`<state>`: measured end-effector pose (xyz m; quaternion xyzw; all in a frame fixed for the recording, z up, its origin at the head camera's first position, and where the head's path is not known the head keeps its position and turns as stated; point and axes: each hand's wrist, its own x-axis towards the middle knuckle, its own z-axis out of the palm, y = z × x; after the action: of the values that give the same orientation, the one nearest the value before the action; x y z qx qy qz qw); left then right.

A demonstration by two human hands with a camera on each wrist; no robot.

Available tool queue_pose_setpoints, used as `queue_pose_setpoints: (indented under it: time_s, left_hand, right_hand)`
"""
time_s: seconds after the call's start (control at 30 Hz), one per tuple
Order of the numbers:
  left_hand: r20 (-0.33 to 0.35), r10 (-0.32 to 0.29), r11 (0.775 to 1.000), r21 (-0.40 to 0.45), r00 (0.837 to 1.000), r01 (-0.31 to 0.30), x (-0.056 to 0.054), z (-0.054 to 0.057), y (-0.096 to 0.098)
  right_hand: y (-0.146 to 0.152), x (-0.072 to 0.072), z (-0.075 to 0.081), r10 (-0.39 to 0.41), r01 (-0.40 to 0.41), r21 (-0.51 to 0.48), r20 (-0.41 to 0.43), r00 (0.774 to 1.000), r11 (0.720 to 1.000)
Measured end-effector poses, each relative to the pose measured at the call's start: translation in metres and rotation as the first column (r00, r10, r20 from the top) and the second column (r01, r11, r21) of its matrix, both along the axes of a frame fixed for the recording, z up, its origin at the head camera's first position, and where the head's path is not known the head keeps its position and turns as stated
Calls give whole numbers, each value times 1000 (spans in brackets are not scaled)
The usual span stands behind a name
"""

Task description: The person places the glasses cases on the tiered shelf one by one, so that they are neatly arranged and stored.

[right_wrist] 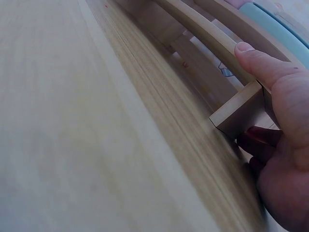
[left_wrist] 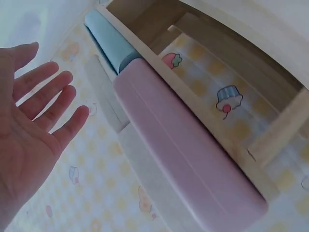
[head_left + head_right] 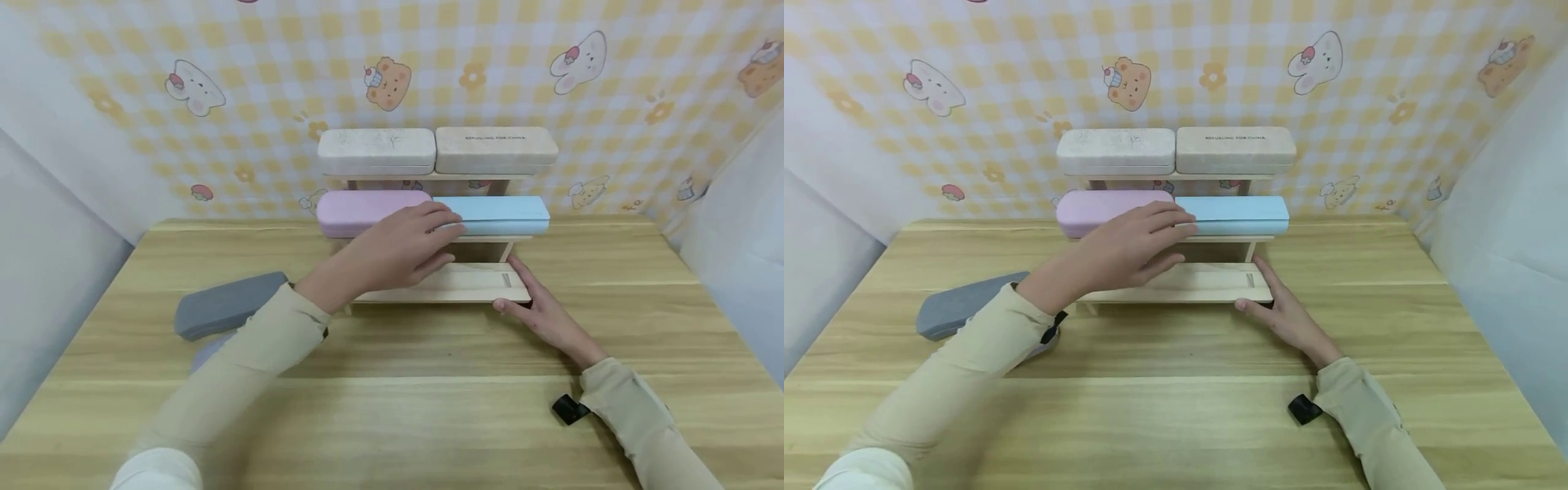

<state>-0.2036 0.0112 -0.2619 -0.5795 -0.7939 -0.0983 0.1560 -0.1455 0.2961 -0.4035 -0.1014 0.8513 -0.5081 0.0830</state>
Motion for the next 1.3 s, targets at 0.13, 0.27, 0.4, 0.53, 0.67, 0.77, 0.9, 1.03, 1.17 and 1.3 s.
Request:
queue_pose_setpoints:
  time_s: [0.13, 0.27, 0.4, 0.53, 0.67, 0.77, 0.9, 1.03, 1.17, 1.3]
  left_hand:
    - [31, 26, 999, -22, 999, -25, 9, 4, -21]
    - [76, 37, 999, 28, 996, -39, 13, 5, -50]
    - [119, 59, 992, 103, 991, -71, 19, 3, -83]
    - [149, 160, 978, 109, 976, -178, 28, -1, -121]
    - [188, 283, 945, 116, 941, -307, 35, -9, -161]
    - [248, 374, 904, 116, 894, -410, 36, -15, -189]
    - [310, 458, 852, 113, 833, -511, 39, -23, -222]
    - [362, 540, 796, 73, 760, -601, 46, -31, -249]
    - [428, 621, 733, -19, 657, -680, 54, -41, -272]
    - [453, 655, 712, -101, 605, -695, 57, -54, -288]
  right_hand:
    - [0, 0, 0, -8, 8, 8, -12, 1000, 1000]
    - [0, 1, 0, -18, 19, 25, -23, 1000, 1000]
    - [-1, 1, -1, -22, 23, 41, -27, 999, 999]
    - [-2, 0, 0, -23, 24, 50, -26, 999, 998]
    - [-3, 1, 1, -19, 20, 42, -10, 1000, 999]
    - [-3, 1, 1, -21, 21, 34, -1, 1000, 999]
    - [-2, 1, 2, -16, 16, 25, 2, 1000, 1000]
    - [-2, 1, 2, -23, 23, 39, 5, 1000, 999]
    - [-2, 0, 2, -33, 33, 53, 1, 999, 998]
    - [-2, 1, 2, -33, 33, 45, 5, 999, 998]
